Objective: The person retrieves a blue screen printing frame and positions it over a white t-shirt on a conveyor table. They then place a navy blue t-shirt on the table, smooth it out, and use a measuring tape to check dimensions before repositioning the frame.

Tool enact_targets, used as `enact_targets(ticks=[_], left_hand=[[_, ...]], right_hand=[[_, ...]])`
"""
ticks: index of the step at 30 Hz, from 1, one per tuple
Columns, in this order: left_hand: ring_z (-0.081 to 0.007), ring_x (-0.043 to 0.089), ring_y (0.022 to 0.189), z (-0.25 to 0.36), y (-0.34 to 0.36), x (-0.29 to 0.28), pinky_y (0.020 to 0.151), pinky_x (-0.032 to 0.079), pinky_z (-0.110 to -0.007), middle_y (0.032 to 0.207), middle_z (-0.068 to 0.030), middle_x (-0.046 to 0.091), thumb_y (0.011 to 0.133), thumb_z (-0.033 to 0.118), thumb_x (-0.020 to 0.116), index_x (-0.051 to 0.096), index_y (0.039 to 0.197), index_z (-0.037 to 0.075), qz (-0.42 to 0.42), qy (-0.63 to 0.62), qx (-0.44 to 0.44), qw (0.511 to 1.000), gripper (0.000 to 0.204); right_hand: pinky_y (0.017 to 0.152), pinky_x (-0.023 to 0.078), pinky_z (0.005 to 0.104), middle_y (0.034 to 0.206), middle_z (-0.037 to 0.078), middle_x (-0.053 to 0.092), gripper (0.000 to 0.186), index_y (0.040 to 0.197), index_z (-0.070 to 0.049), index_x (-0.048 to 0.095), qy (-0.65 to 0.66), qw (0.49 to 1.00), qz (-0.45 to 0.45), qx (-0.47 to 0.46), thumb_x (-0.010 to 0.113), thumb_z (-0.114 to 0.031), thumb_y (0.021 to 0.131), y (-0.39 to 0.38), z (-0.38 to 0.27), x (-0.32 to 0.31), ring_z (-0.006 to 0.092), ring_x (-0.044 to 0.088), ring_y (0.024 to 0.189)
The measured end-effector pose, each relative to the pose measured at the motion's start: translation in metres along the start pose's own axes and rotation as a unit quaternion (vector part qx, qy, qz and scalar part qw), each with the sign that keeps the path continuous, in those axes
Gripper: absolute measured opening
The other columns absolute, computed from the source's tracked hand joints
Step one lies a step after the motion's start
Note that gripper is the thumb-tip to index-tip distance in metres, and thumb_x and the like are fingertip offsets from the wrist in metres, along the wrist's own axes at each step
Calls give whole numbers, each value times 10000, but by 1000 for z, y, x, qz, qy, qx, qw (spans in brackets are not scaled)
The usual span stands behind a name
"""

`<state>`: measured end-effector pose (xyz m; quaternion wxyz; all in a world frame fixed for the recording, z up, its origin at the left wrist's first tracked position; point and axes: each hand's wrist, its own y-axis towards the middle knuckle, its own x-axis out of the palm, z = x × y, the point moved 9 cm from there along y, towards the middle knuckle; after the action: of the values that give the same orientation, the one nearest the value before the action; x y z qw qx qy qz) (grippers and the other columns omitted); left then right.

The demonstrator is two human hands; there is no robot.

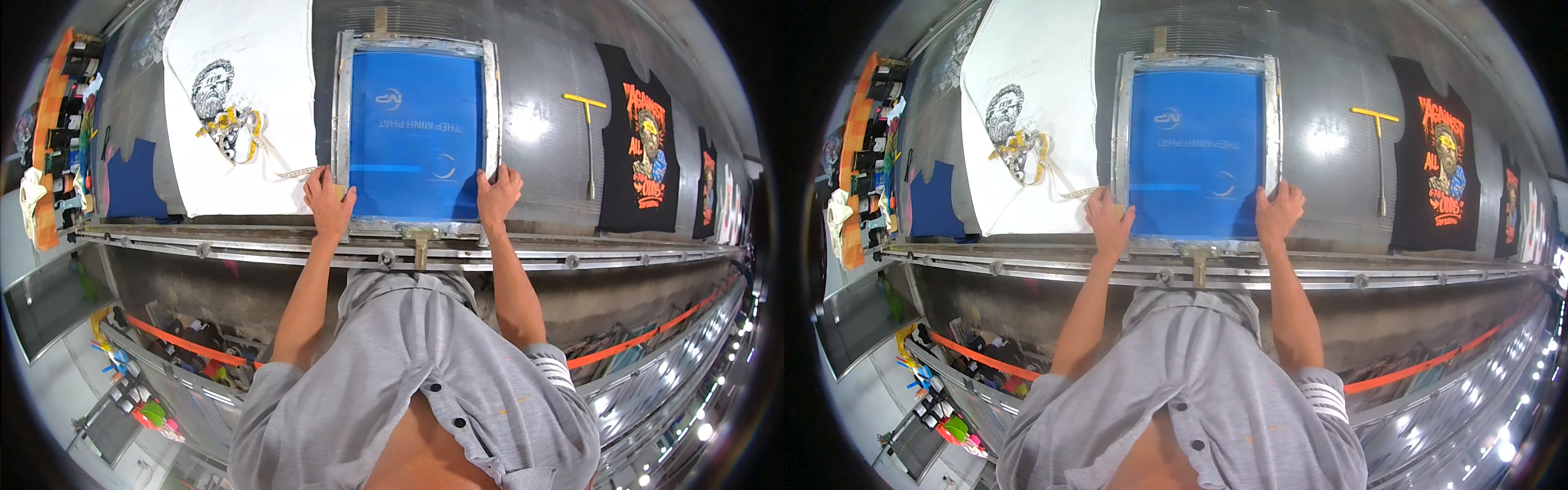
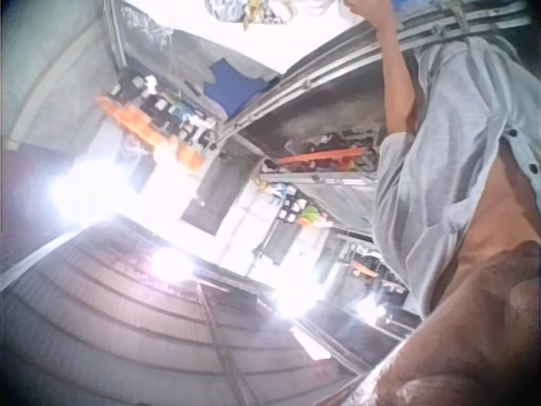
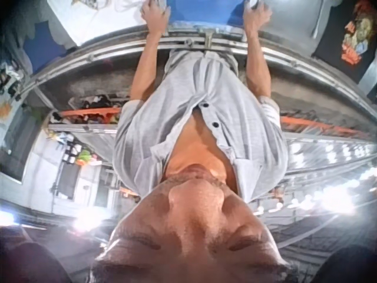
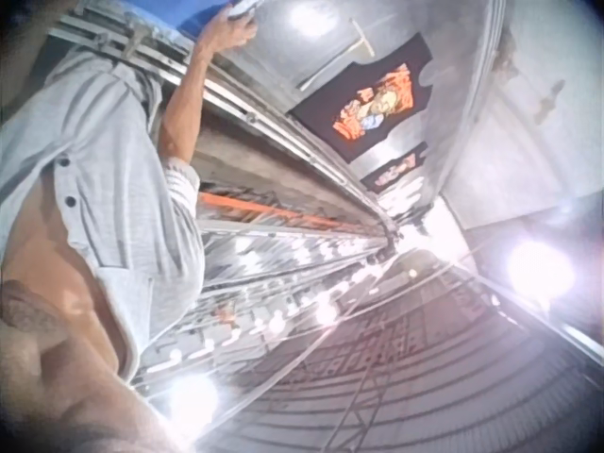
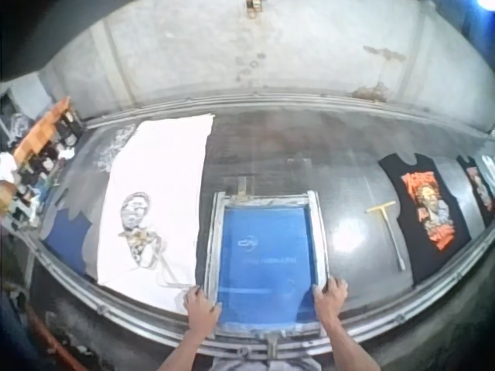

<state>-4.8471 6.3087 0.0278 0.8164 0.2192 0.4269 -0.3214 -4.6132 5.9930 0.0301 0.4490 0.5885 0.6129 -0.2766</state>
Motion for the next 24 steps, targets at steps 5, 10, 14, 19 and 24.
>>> enact_targets(ticks=[5,10,14,19,24], left_hand=[[-382,378,1246,-3,2,0,1013,318,-519,1348,-177,431,754,219,750,519,1306,-47,-2,-22,24,999,655],[-383,379,1241,-5,1,0,1011,322,-512,1345,-189,430,755,202,747,513,1302,-59,-3,-28,32,999,650],[-382,392,1226,-3,2,-3,1009,330,-505,1335,-188,438,754,192,747,507,1298,-68,6,-50,52,997,649],[-388,424,1193,-9,4,-5,1004,347,-494,1314,-189,459,744,185,756,514,1289,-70,9,-77,51,996,648],[-381,443,1176,-9,3,-7,997,366,-486,1292,-187,478,726,183,784,536,1266,-69,35,-63,59,996,645]], right_hand=[[873,412,496,1124,151,568,482,1163,-51,623,8,1000,1,4,744,-283,759,-2,1,1,356,507,1075],[867,411,499,1125,132,570,476,1159,-58,630,17,1000,-6,10,747,-279,754,-2,-2,1,355,506,1071],[861,410,504,1126,113,572,488,1163,-77,634,26,999,-4,18,760,-284,740,-3,1,3,354,505,1075],[869,403,509,1143,97,574,492,1163,-94,638,2,1000,-10,27,771,-279,727,-4,-5,3,340,502,1097],[873,401,505,1155,91,574,502,1166,-97,636,-13,1000,4,24,774,-276,717,-6,-7,4,333,503,1104]])
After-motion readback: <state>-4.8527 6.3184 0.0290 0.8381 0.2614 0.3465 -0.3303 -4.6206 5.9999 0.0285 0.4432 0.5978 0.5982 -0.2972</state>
